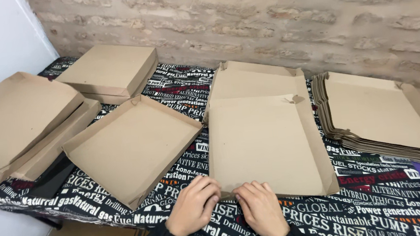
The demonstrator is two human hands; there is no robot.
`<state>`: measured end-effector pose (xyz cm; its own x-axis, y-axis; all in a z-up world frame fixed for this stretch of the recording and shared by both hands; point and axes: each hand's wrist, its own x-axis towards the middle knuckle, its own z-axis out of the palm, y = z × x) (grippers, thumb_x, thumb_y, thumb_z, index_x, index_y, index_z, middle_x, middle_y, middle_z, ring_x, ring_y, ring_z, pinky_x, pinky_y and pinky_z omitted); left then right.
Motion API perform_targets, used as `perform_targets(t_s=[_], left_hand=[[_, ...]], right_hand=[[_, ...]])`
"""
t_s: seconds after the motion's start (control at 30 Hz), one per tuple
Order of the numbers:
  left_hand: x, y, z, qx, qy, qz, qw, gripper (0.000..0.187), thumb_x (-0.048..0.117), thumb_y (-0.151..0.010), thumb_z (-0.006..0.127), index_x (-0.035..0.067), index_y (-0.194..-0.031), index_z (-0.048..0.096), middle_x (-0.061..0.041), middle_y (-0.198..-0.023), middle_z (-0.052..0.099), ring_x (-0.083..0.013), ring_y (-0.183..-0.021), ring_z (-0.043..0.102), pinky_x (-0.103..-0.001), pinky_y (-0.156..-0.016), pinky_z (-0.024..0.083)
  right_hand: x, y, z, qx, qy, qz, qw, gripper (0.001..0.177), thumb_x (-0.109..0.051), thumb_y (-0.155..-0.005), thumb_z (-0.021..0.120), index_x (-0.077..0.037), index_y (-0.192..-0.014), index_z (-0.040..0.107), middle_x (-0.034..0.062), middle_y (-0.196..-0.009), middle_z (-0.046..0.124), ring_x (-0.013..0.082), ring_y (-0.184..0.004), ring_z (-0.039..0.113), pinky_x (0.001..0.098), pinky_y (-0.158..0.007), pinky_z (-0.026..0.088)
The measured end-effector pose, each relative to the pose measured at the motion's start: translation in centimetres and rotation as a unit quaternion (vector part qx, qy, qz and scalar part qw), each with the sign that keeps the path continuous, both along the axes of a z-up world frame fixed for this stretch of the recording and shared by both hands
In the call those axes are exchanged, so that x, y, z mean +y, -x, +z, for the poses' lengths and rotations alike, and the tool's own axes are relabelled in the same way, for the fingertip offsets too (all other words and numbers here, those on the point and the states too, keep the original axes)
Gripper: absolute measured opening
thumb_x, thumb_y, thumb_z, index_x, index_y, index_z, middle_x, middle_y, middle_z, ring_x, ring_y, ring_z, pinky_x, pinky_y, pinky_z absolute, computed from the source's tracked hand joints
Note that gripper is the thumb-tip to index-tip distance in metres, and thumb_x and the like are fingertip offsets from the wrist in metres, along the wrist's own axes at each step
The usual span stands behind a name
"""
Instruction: The person folds and assembles cardboard boxes by hand on a table, handling one box at a time and placing the assembled boxes to the side.
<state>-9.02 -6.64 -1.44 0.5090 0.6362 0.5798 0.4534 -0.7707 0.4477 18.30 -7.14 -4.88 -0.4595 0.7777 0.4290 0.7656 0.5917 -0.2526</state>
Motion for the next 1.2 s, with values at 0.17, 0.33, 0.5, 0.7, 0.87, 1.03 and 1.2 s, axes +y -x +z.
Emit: perform_targets(t_s=[0.17,0.33,0.5,0.7,0.87,1.03,1.2], left_hand=[[-0.3,0.7,-1.4,-0.012,0.076,0.052,0.996,0.007,0.015,-0.104,0.072,0.014,-0.108,0.067,-0.003,-0.100,0.078,-0.0264,-0.094,0.075,-0.044,-0.083,0.059],[0.8,1.0,-3.0,0.005,0.052,0.019,0.998,0.018,0.009,-0.106,0.091,0.008,-0.114,0.075,-0.007,-0.113,0.081,-0.0276,-0.109,0.071,-0.042,-0.088,0.060],[0.5,1.5,-0.4,-0.057,-0.051,-0.014,0.997,0.008,0.007,-0.111,0.091,0.004,-0.109,0.084,-0.007,-0.104,0.081,-0.0273,-0.100,0.068,-0.041,-0.089,0.060],[3.0,0.7,1.7,-0.093,-0.103,-0.016,0.990,0.007,0.011,-0.107,0.094,0.010,-0.113,0.090,-0.004,-0.103,0.084,-0.0221,-0.102,0.068,-0.039,-0.091,0.059],[11.2,-1.9,8.4,-0.168,-0.073,0.020,0.983,0.015,0.006,-0.103,0.097,0.018,-0.110,0.092,-0.003,-0.097,0.083,-0.0320,-0.101,0.081,-0.049,-0.098,0.067],[23.9,-4.7,10.1,-0.215,-0.088,0.043,0.972,0.016,0.012,-0.102,0.101,0.017,-0.112,0.090,-0.007,-0.096,0.076,-0.0350,-0.098,0.080,-0.052,-0.096,0.065],[30.0,-5.3,3.4,-0.219,-0.027,0.099,0.970,0.019,0.012,-0.099,0.102,0.017,-0.111,0.088,-0.009,-0.098,0.077,-0.0389,-0.106,0.086,-0.050,-0.101,0.072]], right_hand=[[-0.2,0.0,-0.3,0.004,-0.004,0.010,1.000,0.013,-0.029,-0.119,0.070,-0.024,-0.115,0.082,-0.0066,-0.109,0.082,0.0255,-0.101,0.071,0.0450,-0.088,0.048],[-0.4,-2.7,-2.2,-0.016,0.025,-0.040,0.999,0.018,-0.022,-0.112,0.074,-0.026,-0.125,0.086,-0.0042,-0.118,0.085,0.0269,-0.109,0.075,0.0467,-0.091,0.055],[-0.9,-8.8,-2.2,-0.043,0.047,-0.135,0.989,0.026,-0.020,-0.111,0.075,-0.026,-0.132,0.089,-0.0036,-0.126,0.087,0.0231,-0.115,0.079,0.0470,-0.098,0.063],[1.0,-13.9,0.1,-0.077,-0.137,-0.105,0.982,0.048,-0.008,-0.105,0.080,-0.021,-0.152,0.083,0.0054,-0.119,0.084,0.0212,-0.092,0.066,0.0348,-0.069,0.064],[7.4,-16.0,8.2,-0.120,-0.292,-0.125,0.941,0.056,-0.001,-0.112,0.067,-0.033,-0.152,0.087,0.0077,-0.116,0.071,0.0343,-0.101,0.070,0.0474,-0.090,0.062],[17.3,-16.7,10.2,-0.135,-0.360,-0.201,0.901,0.047,-0.009,-0.116,0.078,-0.040,-0.149,0.090,-0.0025,-0.129,0.073,0.0270,-0.119,0.069,0.0440,-0.097,0.053],[23.5,-15.6,1.5,-0.120,-0.354,-0.208,0.904,0.052,-0.016,-0.113,0.076,-0.042,-0.158,0.084,-0.0038,-0.139,0.078,0.0271,-0.127,0.073,0.0455,-0.102,0.056]])
